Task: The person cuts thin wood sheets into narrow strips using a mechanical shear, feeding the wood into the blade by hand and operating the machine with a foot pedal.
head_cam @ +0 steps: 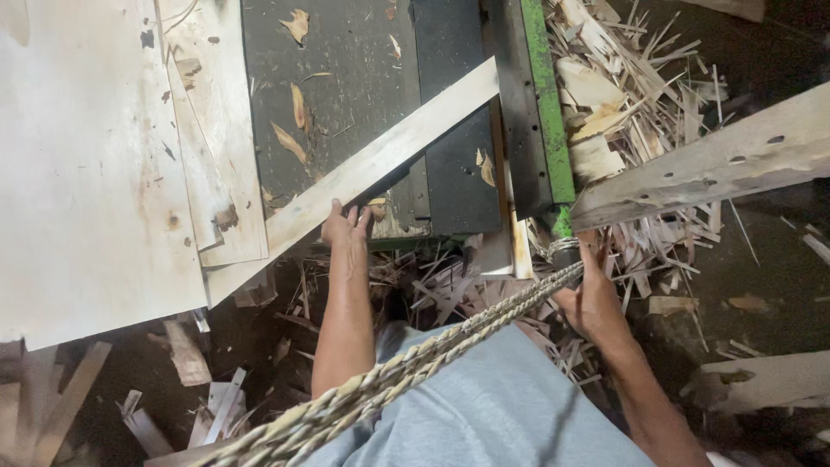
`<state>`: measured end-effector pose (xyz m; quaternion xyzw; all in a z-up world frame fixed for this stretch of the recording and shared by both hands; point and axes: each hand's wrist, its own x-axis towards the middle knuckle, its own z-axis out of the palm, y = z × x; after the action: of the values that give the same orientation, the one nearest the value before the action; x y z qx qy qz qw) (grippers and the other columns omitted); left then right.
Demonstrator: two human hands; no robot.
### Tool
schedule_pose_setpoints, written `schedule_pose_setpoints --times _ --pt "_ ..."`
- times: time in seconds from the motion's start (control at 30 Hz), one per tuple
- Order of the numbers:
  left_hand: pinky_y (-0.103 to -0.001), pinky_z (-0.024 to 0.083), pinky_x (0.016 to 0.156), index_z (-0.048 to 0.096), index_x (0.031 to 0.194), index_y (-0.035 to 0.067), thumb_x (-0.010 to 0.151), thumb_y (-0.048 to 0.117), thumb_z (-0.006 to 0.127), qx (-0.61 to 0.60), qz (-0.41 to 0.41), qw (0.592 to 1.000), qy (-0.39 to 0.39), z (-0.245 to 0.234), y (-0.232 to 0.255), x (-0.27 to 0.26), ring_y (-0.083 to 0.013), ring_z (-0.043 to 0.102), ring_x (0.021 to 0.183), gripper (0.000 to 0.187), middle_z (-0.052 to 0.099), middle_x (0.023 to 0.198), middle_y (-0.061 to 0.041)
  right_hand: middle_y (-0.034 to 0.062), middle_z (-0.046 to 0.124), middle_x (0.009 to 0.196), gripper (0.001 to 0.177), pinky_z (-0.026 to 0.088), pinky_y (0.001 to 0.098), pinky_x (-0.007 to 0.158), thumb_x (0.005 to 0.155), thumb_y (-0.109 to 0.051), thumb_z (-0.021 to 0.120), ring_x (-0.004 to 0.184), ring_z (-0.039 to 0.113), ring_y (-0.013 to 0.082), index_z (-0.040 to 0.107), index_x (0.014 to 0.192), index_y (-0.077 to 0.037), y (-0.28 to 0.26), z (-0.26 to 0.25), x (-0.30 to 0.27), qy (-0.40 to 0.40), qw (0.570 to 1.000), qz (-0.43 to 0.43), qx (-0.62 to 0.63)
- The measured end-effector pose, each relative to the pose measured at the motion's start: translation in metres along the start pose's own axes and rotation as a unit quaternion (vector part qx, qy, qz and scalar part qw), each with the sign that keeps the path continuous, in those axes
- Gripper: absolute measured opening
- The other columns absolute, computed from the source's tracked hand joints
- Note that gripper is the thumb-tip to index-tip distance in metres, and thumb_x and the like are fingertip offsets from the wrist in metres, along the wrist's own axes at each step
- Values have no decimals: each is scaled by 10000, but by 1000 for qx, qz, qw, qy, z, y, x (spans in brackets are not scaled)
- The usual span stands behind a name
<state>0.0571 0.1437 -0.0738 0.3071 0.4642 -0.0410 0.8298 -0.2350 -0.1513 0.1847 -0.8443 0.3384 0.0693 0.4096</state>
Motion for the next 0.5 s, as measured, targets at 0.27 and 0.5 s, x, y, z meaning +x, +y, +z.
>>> schedule_pose_setpoints --times 0.27,0.5 --pt "-380 623 852 420 1266 -73 971 8 550 26 105 994 1 20 -13 -135 -372 687 1115 333 579 1204 -281 125 693 1019 670 539 352 787 805 -145 747 872 677 227 480 1414 -63 2 -3 3 12 994 -112 12" --pt "-338 644 687 482 1089 -88 971 -29 601 124 186 963 -148 33 -16 -191 -250 729 784 178 626 890 -173 163 692 942 684 540 388 703 837 -101 697 764 661 273 459 1478 -104 -7 -5 -1 2 1000 -14 -5"
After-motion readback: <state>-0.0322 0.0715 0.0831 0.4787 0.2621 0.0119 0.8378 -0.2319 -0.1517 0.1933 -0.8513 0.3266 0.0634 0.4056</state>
